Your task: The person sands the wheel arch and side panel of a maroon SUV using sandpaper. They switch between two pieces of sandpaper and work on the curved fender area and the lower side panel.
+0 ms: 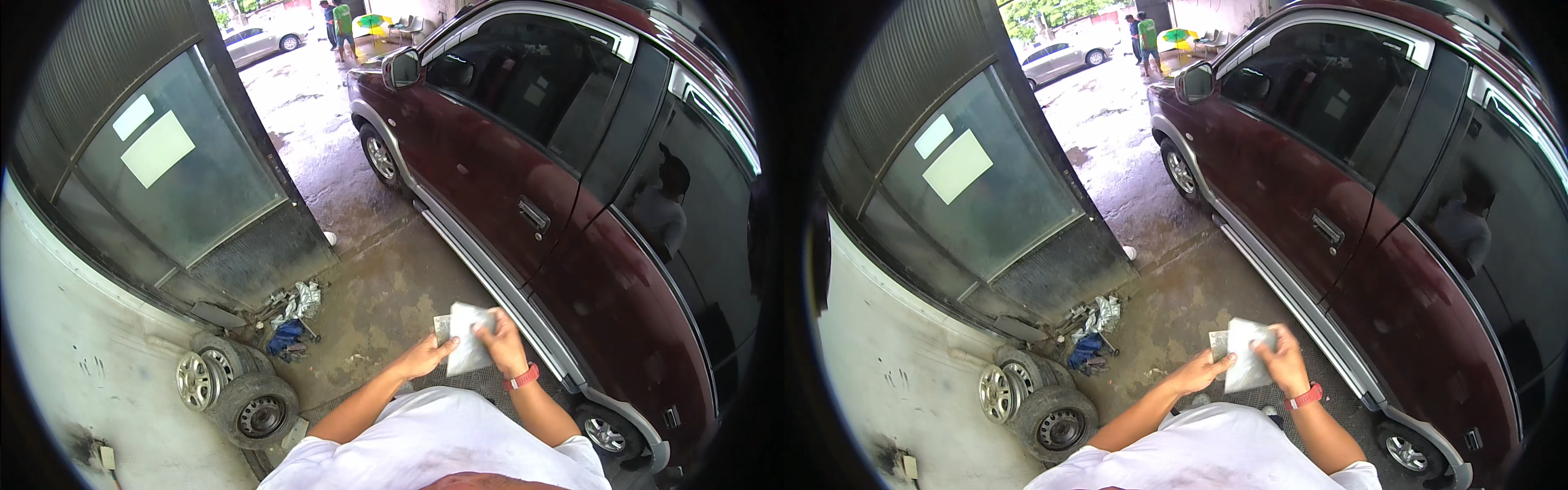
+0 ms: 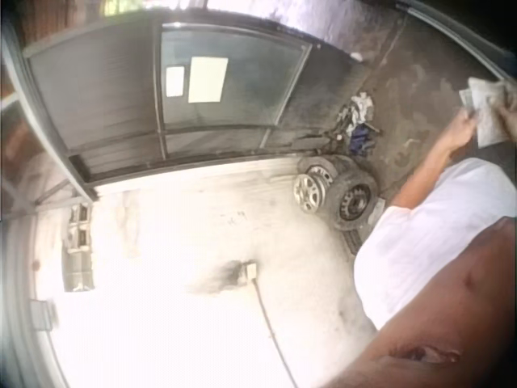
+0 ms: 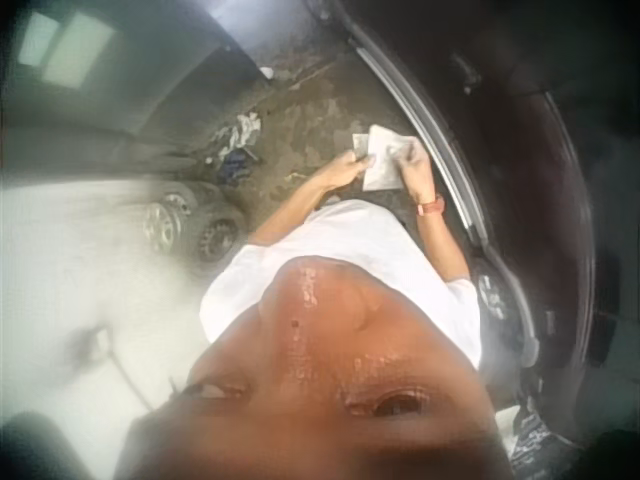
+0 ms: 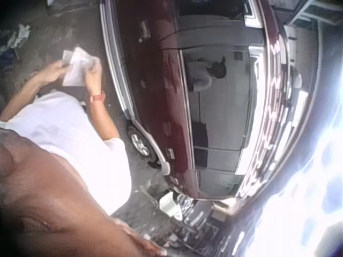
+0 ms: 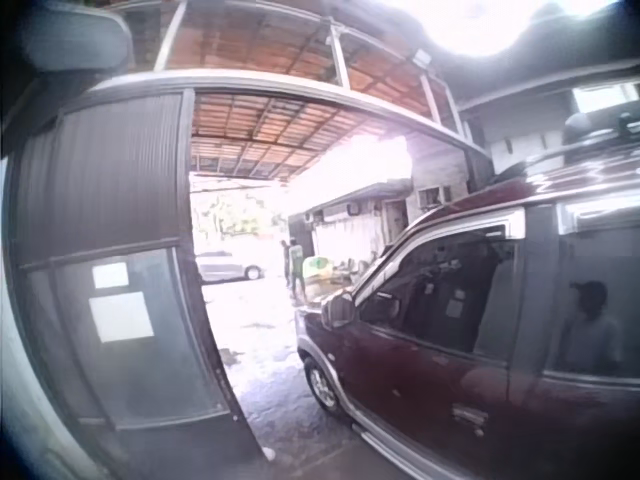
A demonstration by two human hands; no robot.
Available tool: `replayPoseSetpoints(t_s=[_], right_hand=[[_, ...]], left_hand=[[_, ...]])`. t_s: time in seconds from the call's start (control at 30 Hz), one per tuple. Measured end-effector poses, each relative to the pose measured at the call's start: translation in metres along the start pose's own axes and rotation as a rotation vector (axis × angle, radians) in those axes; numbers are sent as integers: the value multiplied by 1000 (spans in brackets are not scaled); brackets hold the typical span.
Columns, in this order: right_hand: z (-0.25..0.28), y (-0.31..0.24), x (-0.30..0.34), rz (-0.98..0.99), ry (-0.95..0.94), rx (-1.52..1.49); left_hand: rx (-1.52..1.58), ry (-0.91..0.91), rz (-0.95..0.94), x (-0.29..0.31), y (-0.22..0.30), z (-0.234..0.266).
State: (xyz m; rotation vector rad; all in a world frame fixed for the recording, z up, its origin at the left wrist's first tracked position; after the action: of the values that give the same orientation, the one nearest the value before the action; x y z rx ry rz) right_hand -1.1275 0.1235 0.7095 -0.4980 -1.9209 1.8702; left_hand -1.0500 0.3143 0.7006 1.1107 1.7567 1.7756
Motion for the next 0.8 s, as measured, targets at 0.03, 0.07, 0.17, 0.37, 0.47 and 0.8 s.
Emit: replayPoseSetpoints(t_s=[0.03, 0.07, 0.17, 0.37, 0.47, 0.8], right_hand=[[-5, -7, 3, 35, -182, 84], [-5, -9, -2, -3, -92, 4], [3, -13, -22, -105, 181, -301], [-33, -61, 21, -35, -319, -109], [-16, -57, 28, -172, -340, -480], [64, -10, 9, -365, -127, -911]], left_hand=[[-84, -31, 28, -2, -8, 5], [-174, -68, 55, -1, -3, 8], [-25, 17, 36, -1, 11, 13], [291, 45, -252, -3, 46, 13], [329, 220, -198, -2, 59, 14], [-349, 327, -404, 3, 69, -43]])
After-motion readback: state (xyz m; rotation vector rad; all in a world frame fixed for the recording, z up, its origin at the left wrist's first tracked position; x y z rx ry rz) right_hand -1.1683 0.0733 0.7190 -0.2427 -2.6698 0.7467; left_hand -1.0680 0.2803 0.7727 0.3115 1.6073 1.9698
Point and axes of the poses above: each hand's wrist, its own x-axis away from the middle knuckle, its own z-axis out of the back of the hand, y = z × x, the point moved 3 cm from there along -x, towards the middle knuckle, and after that the axes turned 7 degrees about y, right-handed, at the moved point
